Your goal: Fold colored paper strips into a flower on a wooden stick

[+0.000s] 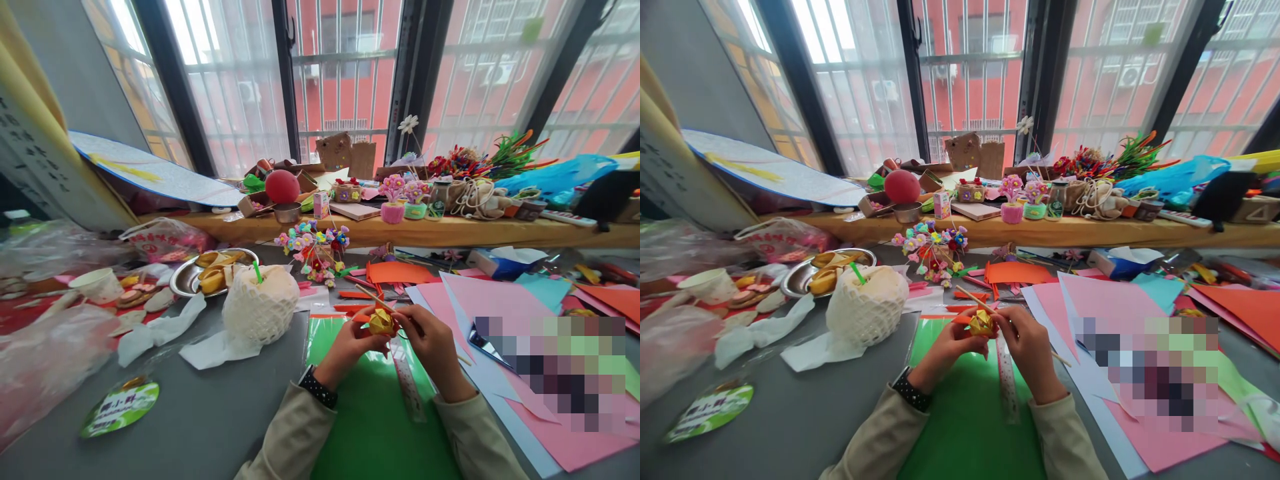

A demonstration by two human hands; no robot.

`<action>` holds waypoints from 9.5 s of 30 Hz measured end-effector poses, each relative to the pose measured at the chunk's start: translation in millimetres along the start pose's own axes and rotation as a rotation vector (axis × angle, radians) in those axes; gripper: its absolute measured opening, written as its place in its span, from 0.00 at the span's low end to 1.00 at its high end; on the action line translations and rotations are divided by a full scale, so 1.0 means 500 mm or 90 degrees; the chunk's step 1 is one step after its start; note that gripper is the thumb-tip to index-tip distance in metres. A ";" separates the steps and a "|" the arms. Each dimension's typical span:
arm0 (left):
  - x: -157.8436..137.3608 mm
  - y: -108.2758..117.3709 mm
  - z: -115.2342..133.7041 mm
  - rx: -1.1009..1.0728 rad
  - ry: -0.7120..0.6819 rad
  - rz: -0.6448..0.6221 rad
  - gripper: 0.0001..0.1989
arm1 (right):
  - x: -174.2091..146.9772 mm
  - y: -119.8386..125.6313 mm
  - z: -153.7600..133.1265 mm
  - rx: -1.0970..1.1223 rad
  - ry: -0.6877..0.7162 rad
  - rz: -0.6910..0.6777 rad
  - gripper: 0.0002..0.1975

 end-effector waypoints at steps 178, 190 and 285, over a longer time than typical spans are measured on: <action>0.009 0.014 0.001 0.036 -0.044 0.042 0.15 | -0.006 -0.029 0.053 0.227 -0.204 0.007 0.13; 0.008 0.010 -0.001 0.007 -0.053 0.014 0.13 | -0.004 -0.003 0.027 0.116 -0.147 0.070 0.12; -0.006 0.029 0.012 -0.017 -0.019 0.109 0.17 | 0.000 -0.025 0.003 0.184 -0.133 -0.121 0.21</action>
Point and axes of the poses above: each hand's wrist, its own x-axis towards the middle knuckle, its own y-axis out of the back of the hand, z = x × y, the point moved 6 cm from there along x, towards the middle knuckle, and after that the axes turned 9 degrees about x, right-handed, at the moved point
